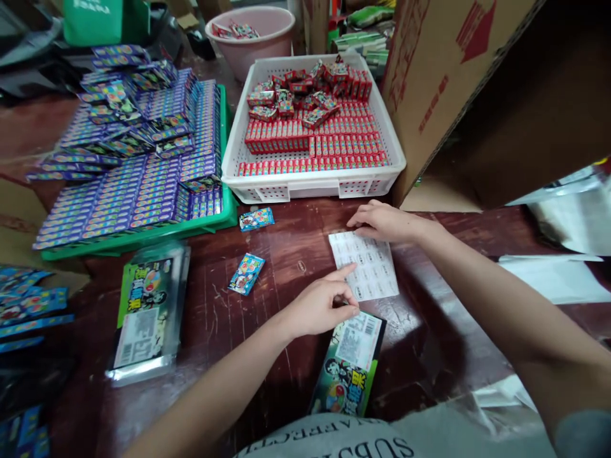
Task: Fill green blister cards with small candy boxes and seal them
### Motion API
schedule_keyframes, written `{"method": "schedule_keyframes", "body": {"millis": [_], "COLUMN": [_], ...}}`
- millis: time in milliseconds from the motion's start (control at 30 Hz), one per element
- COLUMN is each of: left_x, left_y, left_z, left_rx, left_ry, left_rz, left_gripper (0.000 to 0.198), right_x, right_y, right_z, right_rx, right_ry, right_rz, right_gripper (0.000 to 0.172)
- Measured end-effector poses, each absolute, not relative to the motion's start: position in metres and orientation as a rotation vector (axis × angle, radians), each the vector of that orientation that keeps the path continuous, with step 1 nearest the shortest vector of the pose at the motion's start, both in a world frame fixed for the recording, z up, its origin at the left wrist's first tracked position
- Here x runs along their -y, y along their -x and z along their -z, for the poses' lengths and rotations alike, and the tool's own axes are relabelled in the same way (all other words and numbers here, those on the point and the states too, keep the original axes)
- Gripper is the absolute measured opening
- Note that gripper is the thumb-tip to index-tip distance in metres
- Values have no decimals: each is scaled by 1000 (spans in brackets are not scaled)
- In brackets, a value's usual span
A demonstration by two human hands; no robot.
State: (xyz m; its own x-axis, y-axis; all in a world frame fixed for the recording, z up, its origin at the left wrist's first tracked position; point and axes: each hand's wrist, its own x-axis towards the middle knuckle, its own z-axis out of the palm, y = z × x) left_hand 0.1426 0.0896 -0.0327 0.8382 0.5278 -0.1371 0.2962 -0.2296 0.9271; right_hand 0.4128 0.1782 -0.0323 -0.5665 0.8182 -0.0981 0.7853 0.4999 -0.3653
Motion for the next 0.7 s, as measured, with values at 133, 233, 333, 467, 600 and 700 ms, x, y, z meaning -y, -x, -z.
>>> {"method": "schedule_keyframes", "body": {"millis": [133, 233, 333, 467, 600, 700], "left_x": [-92, -92, -90, -81, -71, -66], "left_y": [-144, -143, -142, -136, -130, -128], "left_z": [45, 49, 46, 32, 20, 18], "left_rx": [-682, -698, -690, -674, -671, -696], "left_ry": [-1834, -1829, -1838, -1821, -1759, -1714], "left_rz": [-222, -225, -263, -364, -362, -333], "left_gripper": [4, 4, 4, 5, 6, 9], "right_x": [-171, -151, -119, -75, -52, -45], "right_y": [-413, -412, -407, -395, -381, -371], "right_z": [31, 21, -1, -27, -29, -21], "right_rx": [2630, 2589, 2474, 1939, 1486, 1423], "right_ry": [1399, 1390, 1264, 1146, 1036, 1062], "right_rz": [-613, -652, -872, -1510, -2076, -2184], "right_gripper": [17, 16, 17, 16, 44, 49]}}
